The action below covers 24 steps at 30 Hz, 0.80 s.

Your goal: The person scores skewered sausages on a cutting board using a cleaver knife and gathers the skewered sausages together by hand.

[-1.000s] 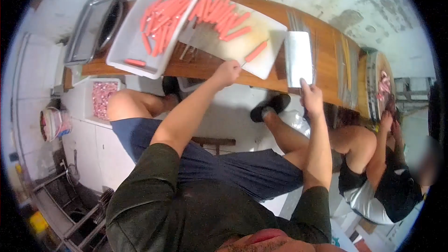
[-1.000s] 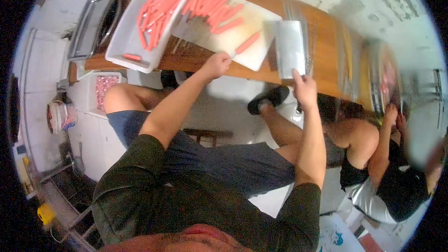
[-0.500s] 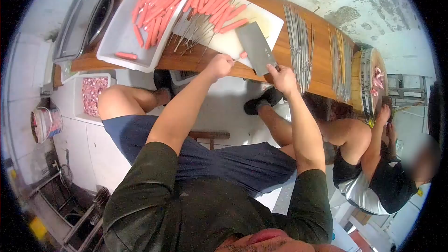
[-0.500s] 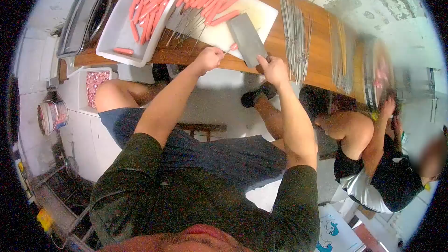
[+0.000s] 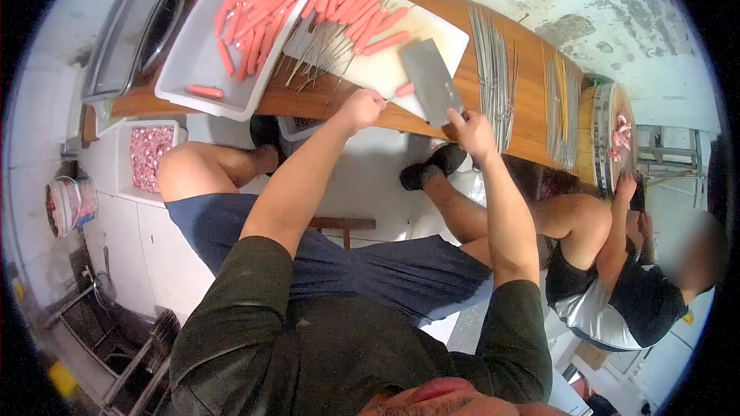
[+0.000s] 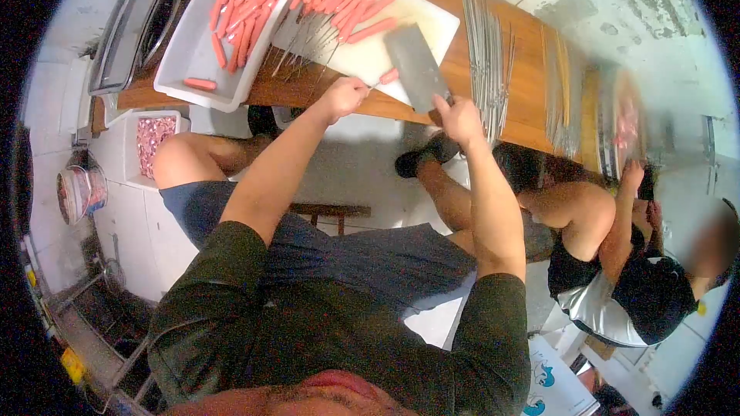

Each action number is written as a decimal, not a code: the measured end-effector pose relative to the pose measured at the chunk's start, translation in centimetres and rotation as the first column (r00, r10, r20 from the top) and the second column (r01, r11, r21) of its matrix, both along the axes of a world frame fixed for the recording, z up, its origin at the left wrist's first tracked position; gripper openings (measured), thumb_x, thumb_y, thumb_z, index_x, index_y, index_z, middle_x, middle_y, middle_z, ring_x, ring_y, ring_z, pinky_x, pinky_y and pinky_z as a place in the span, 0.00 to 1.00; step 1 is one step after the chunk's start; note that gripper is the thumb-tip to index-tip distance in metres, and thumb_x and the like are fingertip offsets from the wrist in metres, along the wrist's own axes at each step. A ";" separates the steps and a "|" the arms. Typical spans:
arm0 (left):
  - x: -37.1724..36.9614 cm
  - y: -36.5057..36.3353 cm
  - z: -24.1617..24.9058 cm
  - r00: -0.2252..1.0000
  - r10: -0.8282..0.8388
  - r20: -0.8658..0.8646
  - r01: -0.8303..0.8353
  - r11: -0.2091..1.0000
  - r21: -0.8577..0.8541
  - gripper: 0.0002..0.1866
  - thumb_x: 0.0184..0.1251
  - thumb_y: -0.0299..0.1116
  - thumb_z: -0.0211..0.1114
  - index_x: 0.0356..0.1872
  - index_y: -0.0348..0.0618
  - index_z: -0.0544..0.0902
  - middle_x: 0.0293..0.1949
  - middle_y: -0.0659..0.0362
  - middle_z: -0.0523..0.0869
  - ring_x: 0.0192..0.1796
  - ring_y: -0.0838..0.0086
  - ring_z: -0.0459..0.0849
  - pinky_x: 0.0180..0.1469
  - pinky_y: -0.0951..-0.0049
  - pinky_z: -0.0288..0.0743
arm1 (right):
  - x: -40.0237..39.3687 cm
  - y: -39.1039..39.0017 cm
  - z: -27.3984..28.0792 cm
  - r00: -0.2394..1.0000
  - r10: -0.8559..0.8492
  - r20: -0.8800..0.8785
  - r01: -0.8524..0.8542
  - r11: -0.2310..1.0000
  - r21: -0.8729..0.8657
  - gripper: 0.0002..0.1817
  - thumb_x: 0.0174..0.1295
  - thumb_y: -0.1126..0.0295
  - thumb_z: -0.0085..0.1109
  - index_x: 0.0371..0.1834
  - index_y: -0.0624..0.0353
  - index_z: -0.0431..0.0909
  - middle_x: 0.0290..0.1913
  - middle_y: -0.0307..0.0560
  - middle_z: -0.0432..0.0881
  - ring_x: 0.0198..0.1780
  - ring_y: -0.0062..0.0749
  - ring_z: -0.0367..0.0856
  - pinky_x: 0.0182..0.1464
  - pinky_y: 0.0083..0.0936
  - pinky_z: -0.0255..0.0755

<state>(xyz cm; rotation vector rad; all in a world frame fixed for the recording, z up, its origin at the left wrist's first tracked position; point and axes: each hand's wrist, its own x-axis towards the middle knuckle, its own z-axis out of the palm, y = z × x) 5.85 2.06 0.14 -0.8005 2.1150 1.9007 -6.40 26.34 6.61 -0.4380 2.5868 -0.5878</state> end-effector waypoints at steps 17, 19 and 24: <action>-0.3 -0.5 -1.4 1.000 -0.018 -0.018 0.018 1.000 -0.008 0.11 0.67 0.34 0.59 0.32 0.36 0.82 0.25 0.63 0.78 0.27 0.78 0.72 0.27 0.72 0.66 | -0.5 3.3 0.5 0.988 -0.054 0.145 0.053 0.999 0.007 0.30 0.64 0.46 0.58 0.43 0.70 0.82 0.30 0.62 0.85 0.34 0.45 0.86 0.42 0.35 0.76; -0.3 -0.6 -1.7 0.998 -0.053 -0.033 0.052 0.998 -0.038 0.11 0.67 0.34 0.59 0.32 0.36 0.81 0.24 0.63 0.78 0.26 0.78 0.72 0.27 0.72 0.66 | -1.4 3.1 -0.4 0.986 -0.095 0.140 0.108 0.990 -0.087 0.30 0.64 0.46 0.58 0.40 0.70 0.83 0.29 0.61 0.84 0.33 0.44 0.85 0.41 0.36 0.76; -0.1 -0.6 -0.7 0.999 -0.043 -0.023 0.043 0.999 -0.025 0.11 0.66 0.35 0.60 0.31 0.36 0.82 0.24 0.64 0.77 0.25 0.78 0.72 0.26 0.71 0.65 | -2.5 1.4 -0.8 0.997 -0.062 -0.043 0.063 0.998 0.012 0.32 0.64 0.42 0.56 0.40 0.69 0.84 0.33 0.64 0.85 0.38 0.50 0.86 0.45 0.39 0.76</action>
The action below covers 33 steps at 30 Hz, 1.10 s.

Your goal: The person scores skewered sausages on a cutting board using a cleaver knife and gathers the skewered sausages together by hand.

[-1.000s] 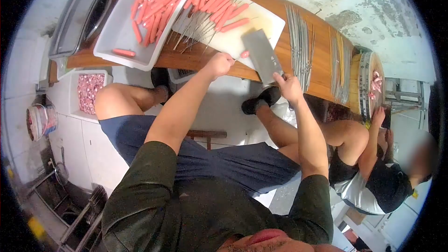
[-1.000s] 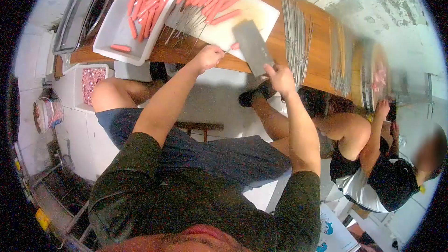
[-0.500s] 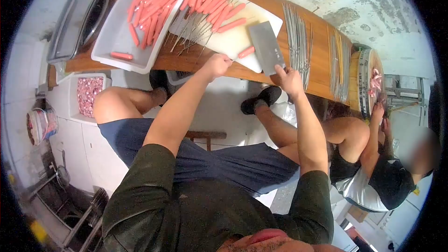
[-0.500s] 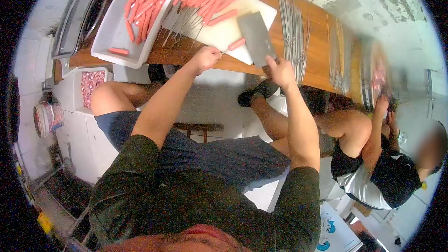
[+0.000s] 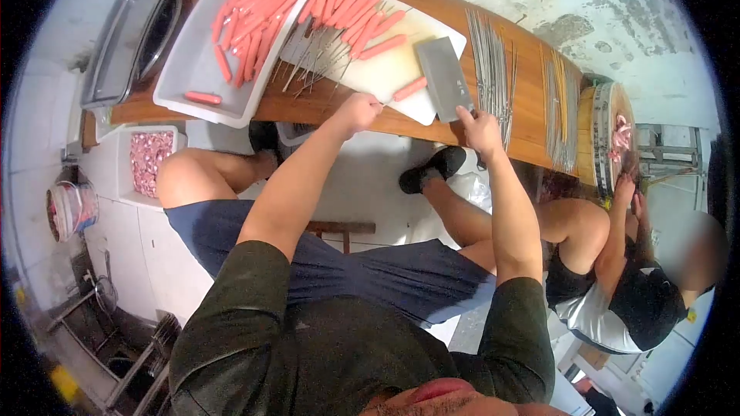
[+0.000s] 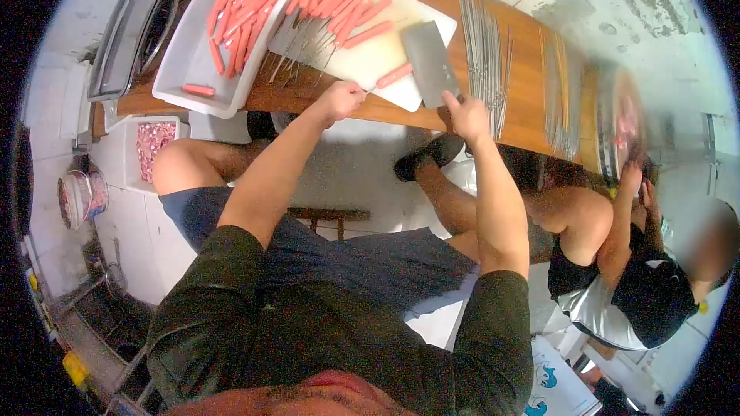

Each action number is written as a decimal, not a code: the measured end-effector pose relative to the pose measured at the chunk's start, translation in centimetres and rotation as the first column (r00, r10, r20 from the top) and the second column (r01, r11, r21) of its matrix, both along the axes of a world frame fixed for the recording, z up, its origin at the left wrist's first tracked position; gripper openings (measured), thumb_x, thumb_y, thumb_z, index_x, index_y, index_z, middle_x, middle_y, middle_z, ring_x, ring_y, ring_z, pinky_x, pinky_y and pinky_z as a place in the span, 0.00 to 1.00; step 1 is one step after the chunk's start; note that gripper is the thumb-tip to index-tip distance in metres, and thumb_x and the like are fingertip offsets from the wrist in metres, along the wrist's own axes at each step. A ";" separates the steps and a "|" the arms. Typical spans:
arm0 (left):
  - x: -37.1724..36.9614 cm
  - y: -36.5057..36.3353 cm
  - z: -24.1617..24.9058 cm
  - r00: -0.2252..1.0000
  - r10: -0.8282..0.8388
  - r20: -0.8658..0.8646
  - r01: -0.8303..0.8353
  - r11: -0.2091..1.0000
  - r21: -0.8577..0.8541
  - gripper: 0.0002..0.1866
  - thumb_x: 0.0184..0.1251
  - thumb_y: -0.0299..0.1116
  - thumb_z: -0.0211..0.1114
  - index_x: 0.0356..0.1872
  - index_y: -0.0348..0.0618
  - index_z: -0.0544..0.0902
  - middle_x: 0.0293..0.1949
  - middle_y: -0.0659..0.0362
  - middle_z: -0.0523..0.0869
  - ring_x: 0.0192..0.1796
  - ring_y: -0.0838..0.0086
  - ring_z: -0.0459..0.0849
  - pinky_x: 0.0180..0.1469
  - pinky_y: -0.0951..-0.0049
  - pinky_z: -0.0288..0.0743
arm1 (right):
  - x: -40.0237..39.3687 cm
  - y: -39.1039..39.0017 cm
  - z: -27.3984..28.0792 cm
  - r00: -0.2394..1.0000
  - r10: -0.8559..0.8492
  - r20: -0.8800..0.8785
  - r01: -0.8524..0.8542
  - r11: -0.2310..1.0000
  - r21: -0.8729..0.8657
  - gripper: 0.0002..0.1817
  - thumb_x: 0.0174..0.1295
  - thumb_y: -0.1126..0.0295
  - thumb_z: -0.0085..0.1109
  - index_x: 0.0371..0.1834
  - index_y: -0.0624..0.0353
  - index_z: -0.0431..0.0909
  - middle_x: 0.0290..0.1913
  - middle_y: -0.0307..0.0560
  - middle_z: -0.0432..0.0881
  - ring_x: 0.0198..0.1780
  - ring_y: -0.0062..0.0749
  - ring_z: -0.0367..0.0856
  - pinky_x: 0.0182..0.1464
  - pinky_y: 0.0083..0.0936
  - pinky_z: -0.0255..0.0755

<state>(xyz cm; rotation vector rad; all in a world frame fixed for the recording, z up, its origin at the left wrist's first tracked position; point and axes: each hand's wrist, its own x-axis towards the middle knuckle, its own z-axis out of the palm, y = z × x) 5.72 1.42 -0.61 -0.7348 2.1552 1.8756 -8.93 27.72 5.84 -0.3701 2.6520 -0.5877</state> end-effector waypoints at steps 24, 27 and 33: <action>0.4 0.3 1.1 0.989 -0.119 -0.091 0.079 0.931 -0.357 0.13 0.67 0.36 0.58 0.39 0.35 0.83 0.40 0.41 0.85 0.43 0.48 0.84 0.48 0.55 0.76 | 1.1 4.5 1.0 0.976 -0.176 0.126 0.209 0.921 -0.329 0.28 0.65 0.48 0.61 0.29 0.70 0.80 0.17 0.45 0.75 0.17 0.26 0.72 0.23 0.29 0.68; 1.3 1.4 2.0 0.983 -0.143 -0.119 0.049 0.817 -0.575 0.12 0.68 0.36 0.57 0.38 0.37 0.81 0.41 0.41 0.85 0.46 0.44 0.83 0.50 0.52 0.76 | 0.8 4.1 2.1 0.952 -0.238 0.194 0.286 0.918 -0.276 0.29 0.65 0.48 0.61 0.30 0.72 0.80 0.18 0.46 0.77 0.19 0.27 0.74 0.24 0.29 0.69; 1.1 1.5 0.5 0.983 -0.107 -0.151 0.033 0.905 -0.425 0.12 0.68 0.36 0.57 0.40 0.38 0.83 0.40 0.41 0.85 0.44 0.45 0.83 0.49 0.54 0.76 | 1.2 3.0 1.2 0.981 -0.145 0.127 0.172 0.955 -0.240 0.29 0.66 0.49 0.60 0.38 0.74 0.82 0.23 0.50 0.83 0.23 0.28 0.79 0.30 0.28 0.73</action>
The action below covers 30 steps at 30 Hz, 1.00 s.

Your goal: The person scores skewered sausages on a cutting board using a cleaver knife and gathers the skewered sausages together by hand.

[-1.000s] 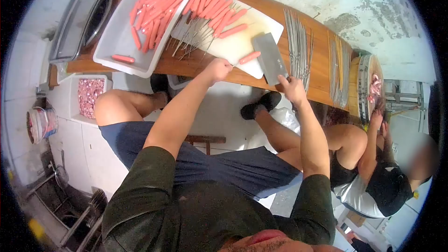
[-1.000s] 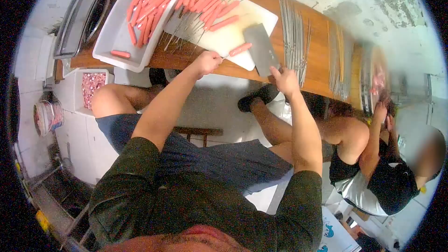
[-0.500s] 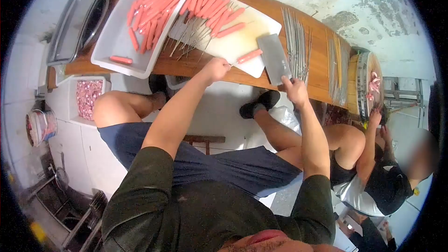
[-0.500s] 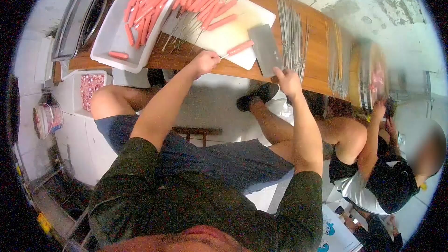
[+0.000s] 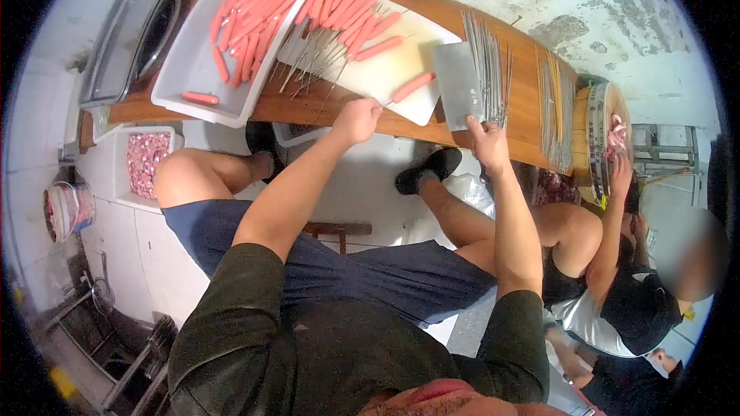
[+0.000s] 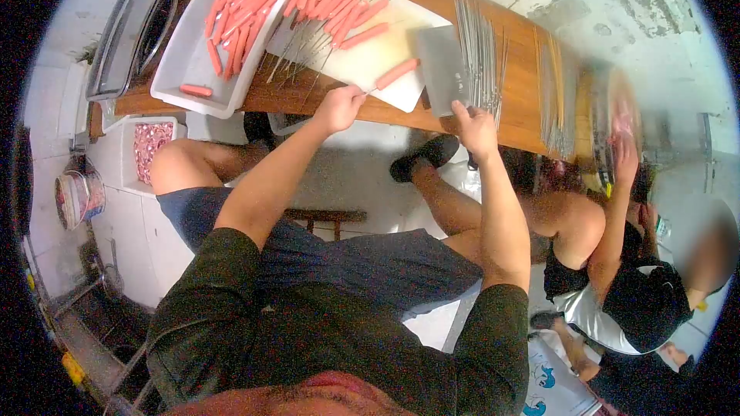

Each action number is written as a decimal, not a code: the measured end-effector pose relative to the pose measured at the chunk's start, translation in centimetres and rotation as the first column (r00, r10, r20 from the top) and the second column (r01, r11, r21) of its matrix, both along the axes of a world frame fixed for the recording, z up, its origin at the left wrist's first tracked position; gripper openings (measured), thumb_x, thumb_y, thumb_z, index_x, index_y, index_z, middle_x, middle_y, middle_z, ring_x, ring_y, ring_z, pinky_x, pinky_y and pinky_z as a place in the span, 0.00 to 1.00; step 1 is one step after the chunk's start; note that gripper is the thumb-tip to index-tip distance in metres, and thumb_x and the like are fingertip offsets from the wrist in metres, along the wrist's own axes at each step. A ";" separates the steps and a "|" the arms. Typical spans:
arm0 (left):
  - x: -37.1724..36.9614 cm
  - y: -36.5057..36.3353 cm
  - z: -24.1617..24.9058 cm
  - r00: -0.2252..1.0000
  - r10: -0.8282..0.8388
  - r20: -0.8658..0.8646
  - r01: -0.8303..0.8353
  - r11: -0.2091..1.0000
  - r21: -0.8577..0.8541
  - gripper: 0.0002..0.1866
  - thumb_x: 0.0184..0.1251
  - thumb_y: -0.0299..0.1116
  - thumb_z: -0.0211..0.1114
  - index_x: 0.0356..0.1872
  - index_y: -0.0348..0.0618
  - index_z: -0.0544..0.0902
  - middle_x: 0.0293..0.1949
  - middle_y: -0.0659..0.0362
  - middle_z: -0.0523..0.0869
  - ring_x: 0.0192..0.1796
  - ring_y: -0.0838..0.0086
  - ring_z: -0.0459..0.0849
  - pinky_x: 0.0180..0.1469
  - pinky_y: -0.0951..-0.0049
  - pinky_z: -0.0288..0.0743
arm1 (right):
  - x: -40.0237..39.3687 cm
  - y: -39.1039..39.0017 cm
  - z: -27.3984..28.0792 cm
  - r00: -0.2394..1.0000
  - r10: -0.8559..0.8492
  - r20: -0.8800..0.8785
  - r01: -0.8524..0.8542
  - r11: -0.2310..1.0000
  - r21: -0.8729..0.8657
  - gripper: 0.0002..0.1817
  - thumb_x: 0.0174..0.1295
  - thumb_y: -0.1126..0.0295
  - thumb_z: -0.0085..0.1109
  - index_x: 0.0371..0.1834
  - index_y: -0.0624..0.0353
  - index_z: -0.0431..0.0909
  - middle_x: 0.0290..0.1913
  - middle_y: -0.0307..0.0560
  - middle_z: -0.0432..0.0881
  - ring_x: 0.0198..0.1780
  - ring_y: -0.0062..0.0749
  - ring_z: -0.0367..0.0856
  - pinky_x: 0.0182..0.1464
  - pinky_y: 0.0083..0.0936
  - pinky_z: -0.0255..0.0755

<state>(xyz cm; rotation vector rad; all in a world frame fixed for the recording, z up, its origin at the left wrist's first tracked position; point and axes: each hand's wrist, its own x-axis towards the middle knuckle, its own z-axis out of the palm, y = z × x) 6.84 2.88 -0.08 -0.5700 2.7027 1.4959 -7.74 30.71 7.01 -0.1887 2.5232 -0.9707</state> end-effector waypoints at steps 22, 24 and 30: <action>-2.0 -1.7 -1.5 0.971 -0.014 0.238 -0.131 0.803 0.582 0.07 0.66 0.33 0.60 0.32 0.40 0.81 0.22 0.67 0.72 0.21 0.82 0.66 0.22 0.76 0.59 | 1.5 -4.8 -0.8 0.980 0.173 -0.101 -0.167 0.984 0.064 0.28 0.64 0.50 0.62 0.25 0.70 0.79 0.17 0.48 0.78 0.19 0.28 0.76 0.25 0.30 0.70; -1.9 -2.0 -0.7 0.972 -0.019 0.234 -0.130 0.787 0.603 0.07 0.66 0.33 0.60 0.32 0.41 0.80 0.22 0.66 0.73 0.20 0.82 0.66 0.21 0.76 0.58 | 0.9 -3.5 -2.9 0.960 0.244 -0.134 -0.232 0.968 0.099 0.29 0.64 0.50 0.63 0.27 0.73 0.79 0.18 0.48 0.77 0.20 0.27 0.75 0.26 0.30 0.71; -1.8 -1.8 -0.7 0.973 -0.037 0.227 -0.116 0.774 0.623 0.07 0.65 0.33 0.60 0.31 0.42 0.80 0.21 0.66 0.73 0.20 0.82 0.66 0.20 0.76 0.58 | 1.0 -3.2 0.0 0.992 0.129 0.000 -0.127 0.978 0.168 0.32 0.62 0.44 0.59 0.32 0.72 0.82 0.30 0.65 0.84 0.37 0.56 0.85 0.44 0.41 0.76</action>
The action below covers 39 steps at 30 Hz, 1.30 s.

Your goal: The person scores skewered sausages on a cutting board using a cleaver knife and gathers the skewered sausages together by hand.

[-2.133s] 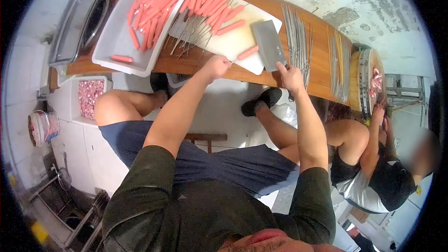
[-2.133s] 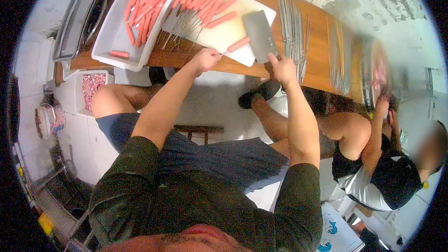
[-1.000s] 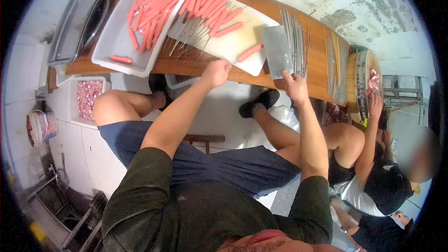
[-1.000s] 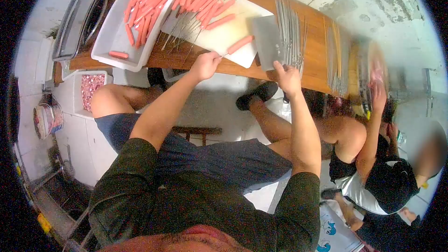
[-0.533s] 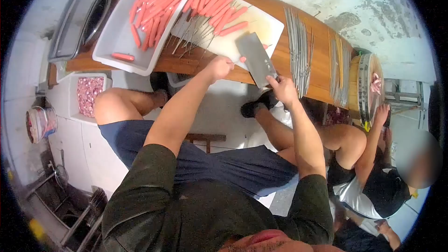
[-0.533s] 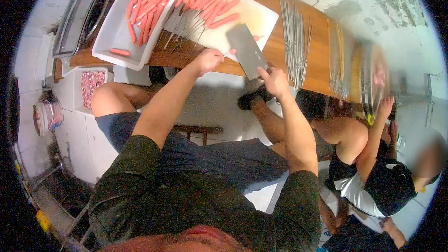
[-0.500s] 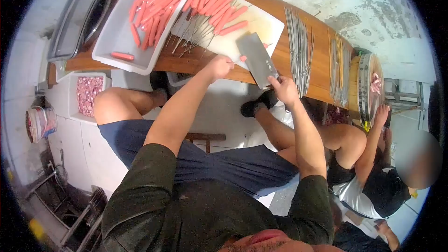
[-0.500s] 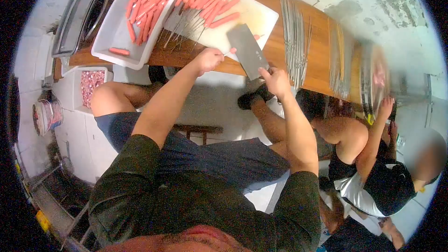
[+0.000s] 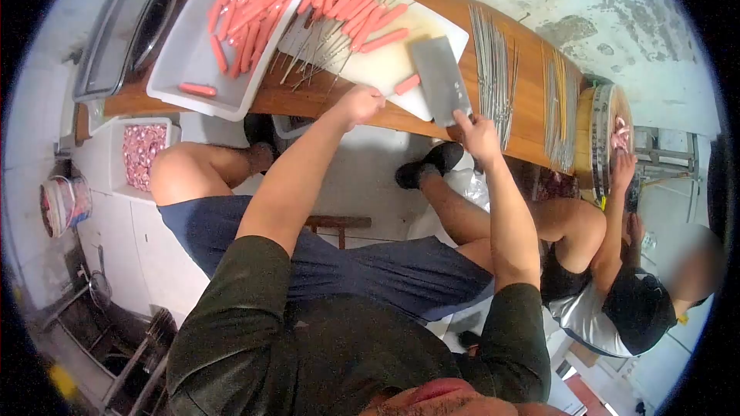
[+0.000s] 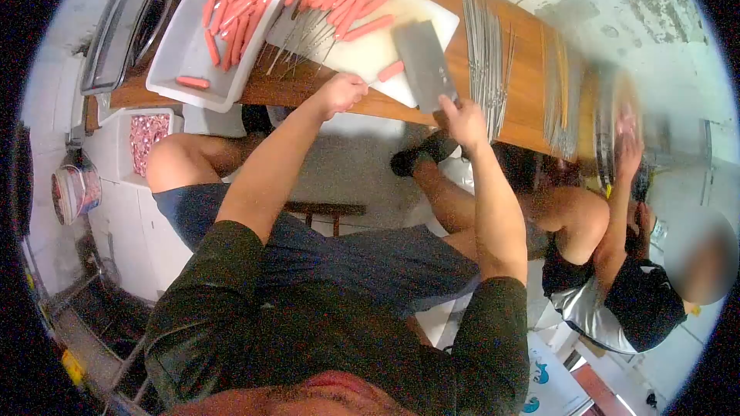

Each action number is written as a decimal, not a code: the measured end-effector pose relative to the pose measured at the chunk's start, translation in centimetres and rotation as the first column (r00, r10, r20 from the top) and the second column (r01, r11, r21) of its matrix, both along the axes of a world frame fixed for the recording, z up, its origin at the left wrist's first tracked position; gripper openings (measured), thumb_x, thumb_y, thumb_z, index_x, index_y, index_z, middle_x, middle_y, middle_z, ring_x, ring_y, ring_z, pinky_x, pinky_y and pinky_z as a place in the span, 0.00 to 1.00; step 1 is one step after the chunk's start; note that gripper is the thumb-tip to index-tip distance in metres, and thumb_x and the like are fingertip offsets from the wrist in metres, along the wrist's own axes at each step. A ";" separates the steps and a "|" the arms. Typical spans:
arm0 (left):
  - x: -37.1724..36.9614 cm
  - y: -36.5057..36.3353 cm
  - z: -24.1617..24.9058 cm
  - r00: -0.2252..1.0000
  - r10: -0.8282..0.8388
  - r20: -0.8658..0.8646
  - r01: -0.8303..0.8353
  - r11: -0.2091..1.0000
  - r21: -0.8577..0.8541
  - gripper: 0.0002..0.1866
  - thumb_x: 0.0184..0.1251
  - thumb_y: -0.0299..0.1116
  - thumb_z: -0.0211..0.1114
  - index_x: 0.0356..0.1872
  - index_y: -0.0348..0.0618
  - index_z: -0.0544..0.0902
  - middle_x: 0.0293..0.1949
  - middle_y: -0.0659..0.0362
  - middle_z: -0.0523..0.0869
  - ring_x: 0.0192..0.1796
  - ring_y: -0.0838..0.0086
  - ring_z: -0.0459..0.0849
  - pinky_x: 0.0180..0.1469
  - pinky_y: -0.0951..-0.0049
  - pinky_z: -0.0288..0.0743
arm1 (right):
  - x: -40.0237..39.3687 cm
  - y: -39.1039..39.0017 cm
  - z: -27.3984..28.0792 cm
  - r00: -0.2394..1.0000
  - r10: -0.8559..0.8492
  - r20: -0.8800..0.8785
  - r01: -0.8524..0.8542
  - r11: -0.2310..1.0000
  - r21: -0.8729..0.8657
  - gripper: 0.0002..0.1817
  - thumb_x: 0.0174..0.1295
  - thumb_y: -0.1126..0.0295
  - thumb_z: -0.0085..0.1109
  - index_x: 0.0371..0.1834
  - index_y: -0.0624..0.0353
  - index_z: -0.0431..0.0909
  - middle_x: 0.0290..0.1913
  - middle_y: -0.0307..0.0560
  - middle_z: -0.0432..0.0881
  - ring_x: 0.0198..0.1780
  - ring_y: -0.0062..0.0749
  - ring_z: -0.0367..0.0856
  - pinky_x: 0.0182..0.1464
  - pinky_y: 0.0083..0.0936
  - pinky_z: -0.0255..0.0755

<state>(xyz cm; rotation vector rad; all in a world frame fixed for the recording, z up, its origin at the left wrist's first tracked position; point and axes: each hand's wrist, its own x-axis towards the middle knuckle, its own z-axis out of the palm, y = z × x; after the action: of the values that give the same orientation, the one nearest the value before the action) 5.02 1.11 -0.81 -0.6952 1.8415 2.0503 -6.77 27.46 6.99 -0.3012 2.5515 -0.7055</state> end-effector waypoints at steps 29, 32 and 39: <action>-0.5 0.0 0.2 0.998 0.012 0.058 -0.008 0.997 -0.073 0.08 0.65 0.35 0.60 0.32 0.43 0.81 0.24 0.66 0.75 0.21 0.81 0.68 0.22 0.76 0.62 | -4.2 -0.3 -1.7 0.997 -0.069 -0.045 0.068 0.997 -0.033 0.34 0.63 0.43 0.57 0.44 0.72 0.83 0.37 0.68 0.85 0.43 0.51 0.86 0.49 0.36 0.75; -0.2 -0.1 -0.3 1.000 0.000 0.023 0.002 0.997 -0.074 0.08 0.65 0.36 0.60 0.31 0.43 0.81 0.24 0.66 0.75 0.22 0.81 0.68 0.23 0.77 0.62 | -4.4 -0.6 -2.3 0.995 -0.096 -0.029 0.093 0.991 -0.094 0.33 0.63 0.43 0.57 0.43 0.71 0.83 0.34 0.65 0.85 0.39 0.50 0.86 0.46 0.37 0.75; -0.3 -0.1 0.1 1.000 -0.011 0.009 0.012 0.998 -0.066 0.08 0.66 0.37 0.59 0.31 0.44 0.81 0.23 0.66 0.75 0.21 0.81 0.67 0.22 0.76 0.60 | -2.3 1.9 -1.9 0.998 -0.032 -0.056 0.035 0.998 0.044 0.33 0.64 0.44 0.59 0.34 0.74 0.82 0.21 0.57 0.81 0.26 0.42 0.83 0.35 0.35 0.75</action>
<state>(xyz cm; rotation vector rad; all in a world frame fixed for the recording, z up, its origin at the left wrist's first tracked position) 4.73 0.98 -0.68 -0.7074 1.9115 1.9845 -9.06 29.32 5.06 -0.2666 2.6263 -0.6591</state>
